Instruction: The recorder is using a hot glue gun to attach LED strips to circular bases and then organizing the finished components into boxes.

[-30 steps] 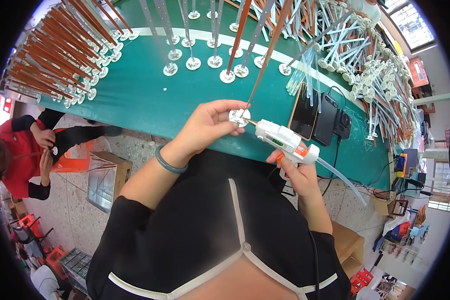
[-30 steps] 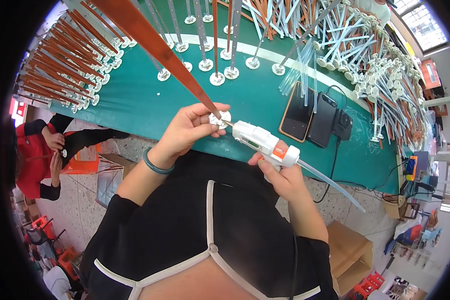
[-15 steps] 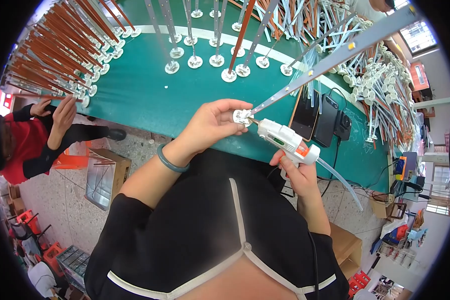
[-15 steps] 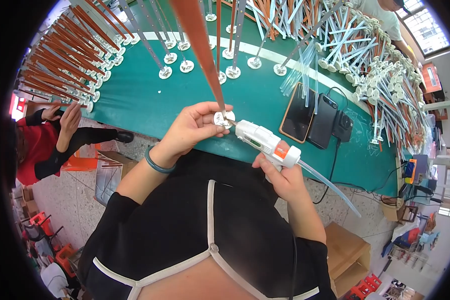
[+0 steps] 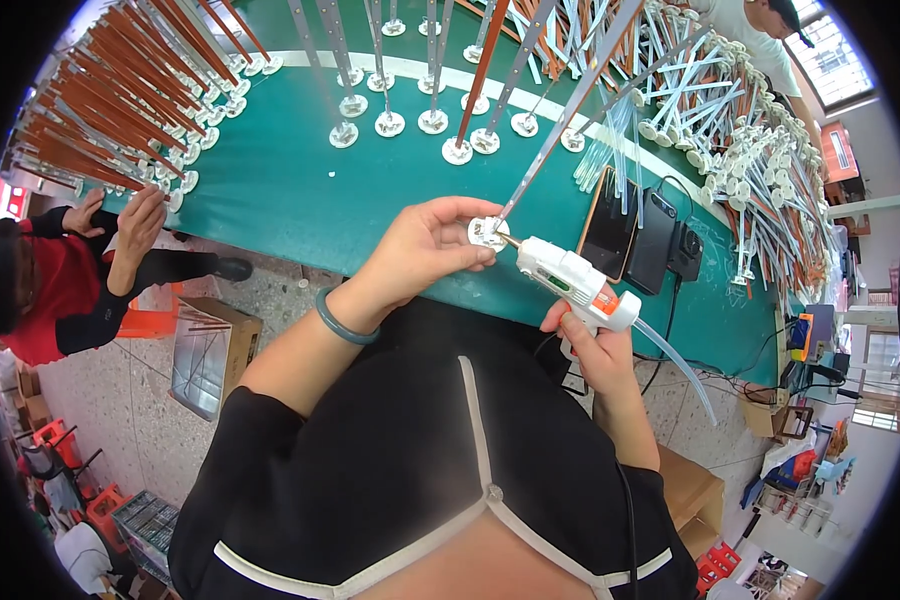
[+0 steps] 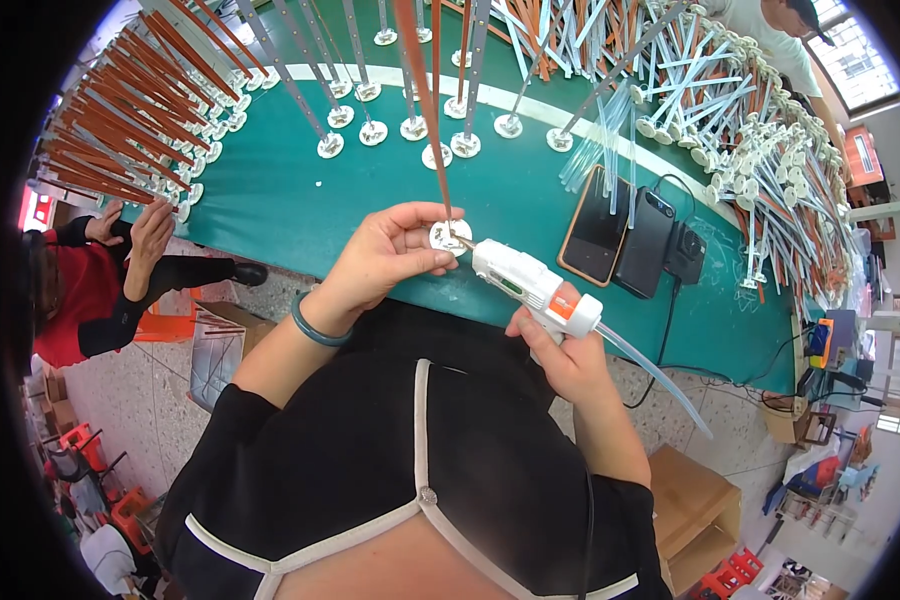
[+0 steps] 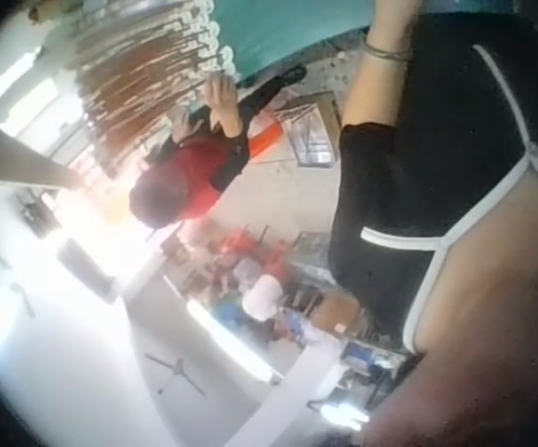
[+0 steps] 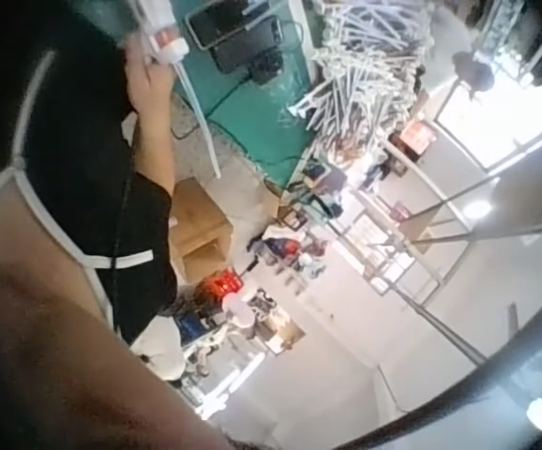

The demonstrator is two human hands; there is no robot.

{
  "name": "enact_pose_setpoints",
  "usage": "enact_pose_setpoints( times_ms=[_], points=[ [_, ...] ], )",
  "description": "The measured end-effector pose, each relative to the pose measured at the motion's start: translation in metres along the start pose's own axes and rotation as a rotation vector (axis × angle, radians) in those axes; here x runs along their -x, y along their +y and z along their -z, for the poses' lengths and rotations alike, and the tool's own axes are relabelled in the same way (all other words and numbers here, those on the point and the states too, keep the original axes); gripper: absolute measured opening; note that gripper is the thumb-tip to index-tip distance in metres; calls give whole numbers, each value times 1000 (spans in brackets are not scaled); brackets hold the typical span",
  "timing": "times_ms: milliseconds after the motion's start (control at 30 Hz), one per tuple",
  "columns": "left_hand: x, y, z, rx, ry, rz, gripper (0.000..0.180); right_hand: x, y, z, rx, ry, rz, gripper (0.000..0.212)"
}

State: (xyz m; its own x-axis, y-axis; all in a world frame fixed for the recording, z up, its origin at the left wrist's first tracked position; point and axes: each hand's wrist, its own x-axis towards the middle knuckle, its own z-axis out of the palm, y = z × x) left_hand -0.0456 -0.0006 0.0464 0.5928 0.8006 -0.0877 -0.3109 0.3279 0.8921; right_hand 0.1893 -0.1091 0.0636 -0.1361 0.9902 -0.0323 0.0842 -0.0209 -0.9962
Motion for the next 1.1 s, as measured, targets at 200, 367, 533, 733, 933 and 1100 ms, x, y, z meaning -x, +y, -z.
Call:
enact_pose_setpoints(
  times_ms=[200, 367, 533, 733, 933, 1100],
  points=[
    [-3, -5, -2, -36, 64, 0, 40, 1, 2, 1, 32, -1, 7, 45],
    [-6, -11, -6, -34, 101, -80, 37, 1, 6, -2, 65, 35, 60, 44],
    [-7, -18, -6, -83, 120, -109, 36, 1, -7, -7, 257, 100, -36, 15],
    [-9, -22, -7, -75, 129, -135, 36, 1, 3, -6, 341, 111, 75, 17],
    [-11, -20, -10, -67, 155, -108, 36, 1, 6, -5, 214, 126, 57, 16],
    [-14, -20, -13, -77, 150, -88, 37, 3, 10, 0, 203, 125, 14, 17]
  ],
)
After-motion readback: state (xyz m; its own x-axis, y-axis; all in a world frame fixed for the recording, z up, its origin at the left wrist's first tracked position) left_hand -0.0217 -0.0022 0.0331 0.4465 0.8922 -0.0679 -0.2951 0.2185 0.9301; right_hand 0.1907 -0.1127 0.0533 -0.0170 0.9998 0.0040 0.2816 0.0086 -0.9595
